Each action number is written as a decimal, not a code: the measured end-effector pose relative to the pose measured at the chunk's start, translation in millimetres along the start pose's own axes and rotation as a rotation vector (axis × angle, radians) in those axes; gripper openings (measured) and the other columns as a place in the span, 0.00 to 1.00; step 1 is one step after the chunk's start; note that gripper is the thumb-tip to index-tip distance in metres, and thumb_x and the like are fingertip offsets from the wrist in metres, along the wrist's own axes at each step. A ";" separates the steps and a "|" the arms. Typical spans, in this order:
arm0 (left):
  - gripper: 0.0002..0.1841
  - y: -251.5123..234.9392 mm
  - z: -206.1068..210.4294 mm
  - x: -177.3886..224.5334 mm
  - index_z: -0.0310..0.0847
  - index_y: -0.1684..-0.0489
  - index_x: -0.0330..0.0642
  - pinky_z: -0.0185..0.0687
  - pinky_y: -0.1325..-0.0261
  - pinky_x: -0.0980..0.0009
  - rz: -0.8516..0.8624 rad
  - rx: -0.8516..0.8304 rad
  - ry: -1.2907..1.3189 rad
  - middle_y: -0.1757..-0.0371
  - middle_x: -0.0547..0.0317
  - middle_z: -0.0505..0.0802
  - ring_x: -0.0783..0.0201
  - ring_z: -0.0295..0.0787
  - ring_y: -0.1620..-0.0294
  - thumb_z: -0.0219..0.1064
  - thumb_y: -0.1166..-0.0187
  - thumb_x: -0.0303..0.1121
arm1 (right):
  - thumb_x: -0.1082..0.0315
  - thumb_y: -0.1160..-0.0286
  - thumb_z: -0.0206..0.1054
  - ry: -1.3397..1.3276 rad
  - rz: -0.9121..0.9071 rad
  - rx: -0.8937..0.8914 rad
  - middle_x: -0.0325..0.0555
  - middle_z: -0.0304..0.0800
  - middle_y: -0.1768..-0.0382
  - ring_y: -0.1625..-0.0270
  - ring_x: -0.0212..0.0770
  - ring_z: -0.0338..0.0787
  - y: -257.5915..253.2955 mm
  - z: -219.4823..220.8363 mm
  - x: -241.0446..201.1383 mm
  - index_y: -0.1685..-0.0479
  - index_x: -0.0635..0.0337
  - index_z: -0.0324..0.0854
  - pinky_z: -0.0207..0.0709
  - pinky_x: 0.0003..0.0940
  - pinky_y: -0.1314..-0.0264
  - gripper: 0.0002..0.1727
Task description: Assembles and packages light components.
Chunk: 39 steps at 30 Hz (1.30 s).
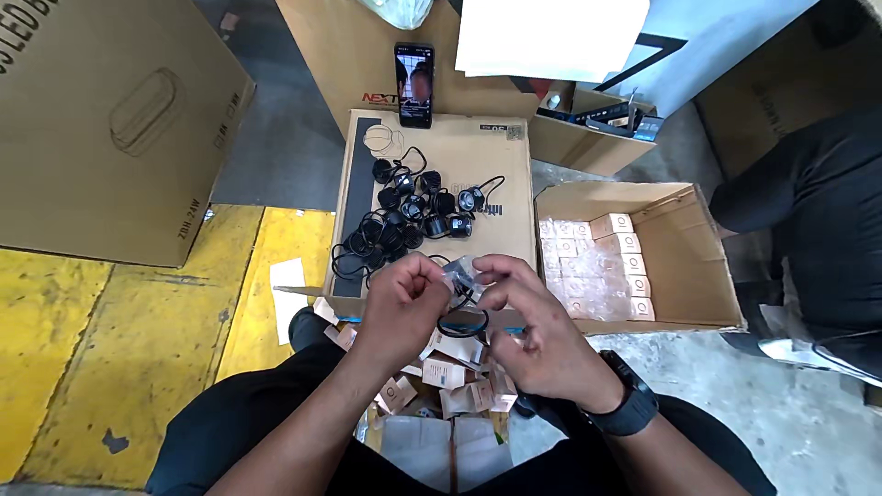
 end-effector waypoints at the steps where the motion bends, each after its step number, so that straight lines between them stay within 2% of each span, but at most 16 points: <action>1: 0.04 -0.5 -0.9 0.1 0.82 0.69 0.39 0.81 0.71 0.74 -0.004 0.010 0.009 0.79 0.58 0.87 0.67 0.84 0.79 0.64 0.25 0.25 | 0.68 0.33 0.67 0.030 -0.059 0.005 0.47 0.73 0.21 0.27 0.41 0.82 0.1 1.5 -5.0 0.53 0.54 0.87 0.86 0.39 0.34 0.11; 3: 0.05 -1.0 -2.6 -0.7 0.82 0.70 0.40 0.80 0.72 0.74 -0.010 0.021 0.010 0.80 0.57 0.86 0.66 0.83 0.79 0.64 0.24 0.26 | 0.65 0.23 0.68 0.112 -0.131 0.025 0.50 0.75 0.21 0.29 0.42 0.83 0.5 4.8 -8.9 0.55 0.54 0.91 0.85 0.40 0.33 0.08; 5: 0.06 -1.2 -2.9 -1.8 0.81 0.70 0.40 0.82 0.71 0.72 -0.012 0.017 0.009 0.80 0.58 0.85 0.66 0.82 0.80 0.64 0.23 0.27 | 0.63 0.18 0.66 0.161 -0.110 0.023 0.49 0.77 0.22 0.30 0.40 0.84 0.7 6.3 -6.0 0.52 0.52 0.92 0.84 0.39 0.33 0.10; 7: 0.06 -1.9 -2.6 -2.6 0.80 0.71 0.41 0.82 0.71 0.70 -0.008 0.009 -0.008 0.81 0.59 0.84 0.65 0.81 0.80 0.63 0.22 0.28 | 0.63 0.17 0.66 0.113 -0.042 0.036 0.47 0.77 0.22 0.28 0.40 0.84 0.5 4.7 -0.8 0.50 0.52 0.92 0.85 0.38 0.32 0.10; 12: 0.08 -2.3 -2.3 -3.8 0.79 0.73 0.44 0.77 0.73 0.73 0.007 -0.024 -0.113 0.80 0.62 0.82 0.68 0.79 0.79 0.62 0.21 0.30 | 0.64 0.20 0.68 0.001 0.122 0.166 0.43 0.81 0.26 0.43 0.34 0.91 0.2 -12.9 8.1 0.51 0.55 0.92 0.89 0.31 0.48 0.09; 14: 0.08 -0.6 -0.1 -6.4 0.78 0.74 0.46 0.74 0.73 0.74 -0.010 -0.050 -0.173 0.80 0.64 0.82 0.70 0.78 0.79 0.62 0.22 0.31 | 0.63 0.20 0.67 0.073 0.158 0.192 0.41 0.84 0.30 0.42 0.32 0.90 2.0 -16.2 12.8 0.53 0.54 0.93 0.89 0.30 0.46 0.09; 17: 0.09 2.7 9.2 -8.9 0.78 0.74 0.47 0.69 0.76 0.77 0.001 -0.131 -0.215 0.80 0.68 0.80 0.73 0.74 0.80 0.62 0.21 0.32 | 0.62 0.19 0.65 0.172 0.134 0.155 0.40 0.87 0.32 0.40 0.31 0.90 4.1 -9.7 15.3 0.54 0.53 0.93 0.88 0.30 0.43 0.11; 20: 0.08 5.1 15.0 -9.2 0.78 0.74 0.47 0.67 0.76 0.78 0.024 -0.202 -0.203 0.80 0.69 0.79 0.75 0.73 0.81 0.64 0.22 0.33 | 0.63 0.17 0.64 0.147 0.043 0.081 0.42 0.88 0.34 0.48 0.30 0.91 3.5 -0.7 9.1 0.52 0.55 0.93 0.88 0.28 0.49 0.11; 23: 0.09 5.1 16.6 -8.2 0.78 0.73 0.46 0.70 0.74 0.79 0.055 -0.254 -0.184 0.79 0.69 0.80 0.75 0.75 0.78 0.64 0.21 0.31 | 0.64 0.16 0.65 0.064 -0.021 -0.016 0.44 0.88 0.33 0.42 0.32 0.91 2.8 5.3 1.9 0.50 0.57 0.93 0.89 0.30 0.42 0.12; 26: 0.09 6.1 19.4 -7.2 0.77 0.74 0.47 0.69 0.73 0.79 0.068 -0.302 -0.194 0.79 0.70 0.79 0.76 0.74 0.78 0.63 0.21 0.32 | 0.65 0.17 0.65 0.044 0.022 0.006 0.39 0.94 0.45 0.52 0.28 0.91 2.9 7.6 3.6 0.42 0.57 0.88 0.86 0.26 0.50 0.13; 29: 0.09 8.3 23.7 -6.8 0.78 0.73 0.46 0.70 0.73 0.78 0.079 -0.342 -0.203 0.78 0.69 0.80 0.76 0.74 0.77 0.63 0.20 0.33 | 0.64 0.16 0.61 0.135 0.078 -0.050 0.37 0.92 0.45 0.52 0.28 0.90 2.2 10.8 7.7 0.27 0.55 0.80 0.86 0.28 0.49 0.20; 30: 0.09 9.3 25.5 -6.2 0.78 0.72 0.46 0.71 0.73 0.78 0.087 -0.354 -0.206 0.77 0.69 0.81 0.76 0.76 0.77 0.63 0.19 0.33 | 0.63 0.16 0.60 0.175 0.064 -0.052 0.38 0.90 0.47 0.53 0.29 0.89 2.1 11.6 7.6 0.30 0.54 0.83 0.86 0.29 0.52 0.19; 32: 0.09 10.6 28.0 -5.0 0.80 0.71 0.45 0.75 0.70 0.78 0.118 -0.357 -0.242 0.75 0.68 0.84 0.75 0.79 0.74 0.64 0.18 0.34 | 0.63 0.16 0.61 0.212 0.039 -0.028 0.38 0.88 0.56 0.57 0.29 0.87 2.9 11.9 6.9 0.44 0.52 0.90 0.84 0.29 0.56 0.14; 34: 0.10 10.1 26.5 -5.0 0.82 0.70 0.47 0.79 0.65 0.76 0.166 -0.297 -0.342 0.71 0.69 0.86 0.75 0.82 0.69 0.64 0.18 0.38 | 0.63 0.18 0.62 0.199 0.079 0.011 0.35 0.86 0.61 0.60 0.27 0.86 4.0 8.7 8.8 0.53 0.50 0.92 0.83 0.27 0.58 0.11; 36: 0.10 10.9 23.6 -3.0 0.84 0.67 0.48 0.84 0.58 0.74 0.254 -0.216 -0.445 0.66 0.69 0.88 0.74 0.85 0.63 0.64 0.18 0.40 | 0.62 0.19 0.64 0.165 0.131 0.075 0.33 0.87 0.63 0.62 0.25 0.85 4.3 3.1 11.9 0.56 0.51 0.93 0.83 0.24 0.60 0.11; 39: 0.08 16.8 21.6 4.9 0.82 0.64 0.48 0.85 0.60 0.70 0.429 -0.099 -0.592 0.62 0.66 0.88 0.72 0.86 0.60 0.66 0.27 0.41 | 0.64 0.20 0.65 0.104 0.193 0.156 0.33 0.88 0.63 0.65 0.24 0.85 5.2 -3.6 16.4 0.56 0.53 0.92 0.82 0.21 0.62 0.09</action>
Point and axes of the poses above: each hand's wrist, its own y-axis away from the middle knuckle, its own z-axis out of the palm, x = y × z, the point moved 8 cm from there along -y, towards the middle knuckle
